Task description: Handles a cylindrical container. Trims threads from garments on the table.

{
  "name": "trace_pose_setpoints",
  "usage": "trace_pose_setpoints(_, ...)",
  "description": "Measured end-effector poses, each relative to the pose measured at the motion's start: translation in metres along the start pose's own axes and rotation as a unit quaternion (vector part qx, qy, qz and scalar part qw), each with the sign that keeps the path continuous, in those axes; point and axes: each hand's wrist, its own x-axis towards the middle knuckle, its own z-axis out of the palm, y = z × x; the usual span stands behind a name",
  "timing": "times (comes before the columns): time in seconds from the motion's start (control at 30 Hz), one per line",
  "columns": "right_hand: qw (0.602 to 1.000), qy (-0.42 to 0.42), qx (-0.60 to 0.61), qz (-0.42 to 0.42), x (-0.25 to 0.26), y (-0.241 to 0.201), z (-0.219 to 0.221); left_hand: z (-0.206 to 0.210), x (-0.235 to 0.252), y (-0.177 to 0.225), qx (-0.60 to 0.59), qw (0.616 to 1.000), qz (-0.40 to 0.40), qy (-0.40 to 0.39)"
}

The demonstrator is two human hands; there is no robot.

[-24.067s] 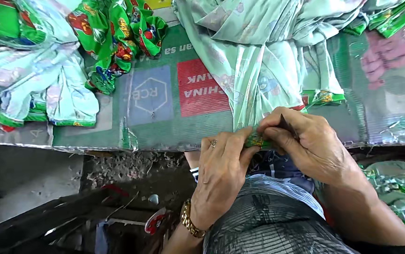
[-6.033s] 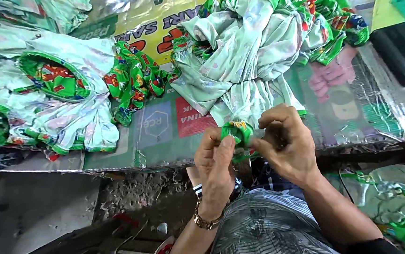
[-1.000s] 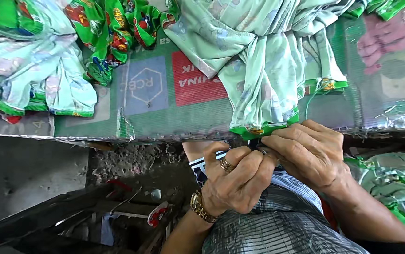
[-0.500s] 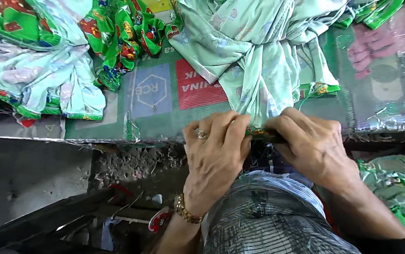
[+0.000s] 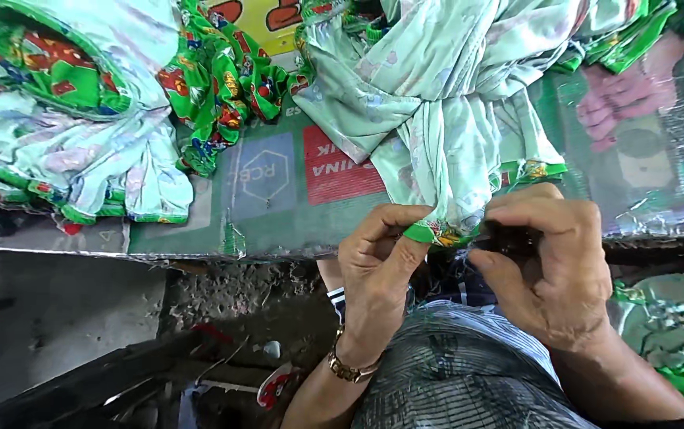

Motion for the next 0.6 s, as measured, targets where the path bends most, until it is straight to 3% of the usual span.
trace_pose_setpoints(0.37, 0.997, 0.015, 0.072, -0.034, 0.011, -0.001, 0.008, 0.002, 0.001, -0.004, 0.031, 0.999, 0.024, -0.021)
trace_pose_setpoints(0.6, 0.996, 0.035, 0.079, -0.031, 0.012, 0.001, 0.013, 0.008, -0.005, -0.004, -0.09, 0.994, -0.065, 0.013)
